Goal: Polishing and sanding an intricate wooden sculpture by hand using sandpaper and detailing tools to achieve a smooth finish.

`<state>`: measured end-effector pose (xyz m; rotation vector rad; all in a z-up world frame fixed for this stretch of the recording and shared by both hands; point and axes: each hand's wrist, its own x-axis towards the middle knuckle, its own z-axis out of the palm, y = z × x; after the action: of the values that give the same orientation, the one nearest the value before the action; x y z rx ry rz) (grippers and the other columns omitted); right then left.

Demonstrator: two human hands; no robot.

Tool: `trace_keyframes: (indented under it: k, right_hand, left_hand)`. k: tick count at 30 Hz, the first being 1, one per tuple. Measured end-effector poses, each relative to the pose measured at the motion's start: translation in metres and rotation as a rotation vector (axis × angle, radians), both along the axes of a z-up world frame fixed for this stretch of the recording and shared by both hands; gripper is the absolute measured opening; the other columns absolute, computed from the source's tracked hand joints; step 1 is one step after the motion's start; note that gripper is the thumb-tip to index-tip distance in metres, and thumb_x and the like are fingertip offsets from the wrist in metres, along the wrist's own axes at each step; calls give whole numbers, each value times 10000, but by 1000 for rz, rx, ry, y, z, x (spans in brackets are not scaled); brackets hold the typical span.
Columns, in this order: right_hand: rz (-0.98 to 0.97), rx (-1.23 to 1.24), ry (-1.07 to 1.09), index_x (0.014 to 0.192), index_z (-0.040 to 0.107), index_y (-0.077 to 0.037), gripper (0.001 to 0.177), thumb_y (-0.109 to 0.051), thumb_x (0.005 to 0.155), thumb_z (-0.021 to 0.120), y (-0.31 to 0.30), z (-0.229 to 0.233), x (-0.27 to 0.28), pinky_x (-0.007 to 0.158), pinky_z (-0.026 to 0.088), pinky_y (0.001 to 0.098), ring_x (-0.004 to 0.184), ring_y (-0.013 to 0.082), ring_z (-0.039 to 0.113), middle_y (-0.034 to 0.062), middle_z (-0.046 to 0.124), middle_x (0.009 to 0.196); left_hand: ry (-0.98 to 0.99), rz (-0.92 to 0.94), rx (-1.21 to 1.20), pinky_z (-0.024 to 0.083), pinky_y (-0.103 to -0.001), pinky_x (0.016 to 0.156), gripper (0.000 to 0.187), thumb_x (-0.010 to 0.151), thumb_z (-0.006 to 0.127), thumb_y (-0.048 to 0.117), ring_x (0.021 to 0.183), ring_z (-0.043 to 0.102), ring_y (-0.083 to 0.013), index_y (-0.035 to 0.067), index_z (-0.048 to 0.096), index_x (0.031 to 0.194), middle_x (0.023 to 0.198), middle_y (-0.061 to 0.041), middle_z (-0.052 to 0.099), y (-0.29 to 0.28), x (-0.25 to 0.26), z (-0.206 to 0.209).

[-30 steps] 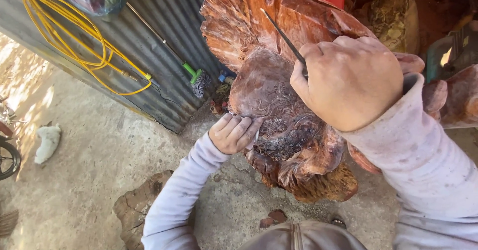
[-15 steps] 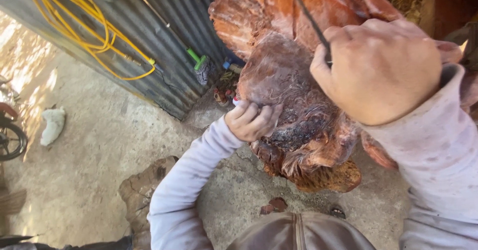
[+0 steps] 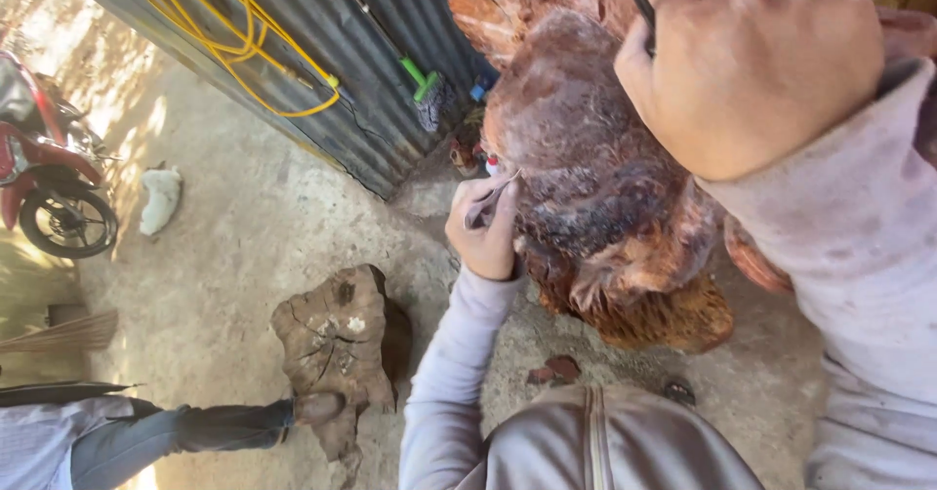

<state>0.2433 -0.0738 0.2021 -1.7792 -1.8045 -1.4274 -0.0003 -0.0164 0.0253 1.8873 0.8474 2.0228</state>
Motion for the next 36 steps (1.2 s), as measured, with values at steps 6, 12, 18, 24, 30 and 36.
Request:
trace_keyframes:
  k: [6, 12, 18, 24, 30, 36]
  right_hand:
    - [25, 77, -43, 935, 600, -386, 216, -510, 1096, 673, -3, 6, 1, 628, 502, 257, 673, 75, 638, -129, 586, 733]
    - [158, 78, 90, 723, 619, -286, 310, -409, 996, 700, 7, -2, -2, 695, 555, 290, 671, 123, 649, -78, 602, 664]
    - [210, 99, 150, 687, 613, -271, 295, -353, 959, 691, 8, 1, -7, 673, 510, 298, 631, 128, 619, -72, 610, 641]
    - [231, 168, 149, 717, 597, -275, 230, -345, 915, 691, 16, -7, -6, 713, 480, 309, 691, 151, 626, -66, 599, 665]
    - [221, 145, 114, 717, 576, -282, 278, -356, 959, 690, 9, -7, -5, 713, 490, 300, 706, 147, 628, -68, 566, 655]
    - [249, 123, 127, 712, 554, -271, 284, -338, 952, 691, 10, -6, -4, 728, 501, 304, 699, 157, 616, -60, 543, 654]
  left_hand:
    - [-313, 25, -236, 462, -202, 623, 102, 861, 817, 90, 603, 457, -24, 48, 750, 924, 682, 36, 623, -17, 62, -10]
    - [-246, 189, -197, 525, -246, 640, 69, 857, 802, 60, 649, 597, -86, 56, 735, 841, 734, -42, 698, -13, 70, -9]
    - [-131, 341, 24, 562, -236, 670, 108, 855, 812, 25, 696, 659, -113, 78, 722, 885, 815, -52, 728, -4, 75, -21]
    - [-43, 395, 117, 542, -252, 677, 187, 833, 799, -48, 712, 620, -125, 86, 704, 922, 830, -47, 702, -2, 78, -24]
    - [36, 466, 229, 487, -276, 643, 203, 848, 810, -33, 639, 558, -131, 101, 684, 933, 813, -30, 709, -5, 76, -8]
    - [183, 519, 324, 410, -312, 682, 249, 868, 817, 1, 645, 567, -134, 133, 631, 969, 857, -3, 722, -2, 70, -14]
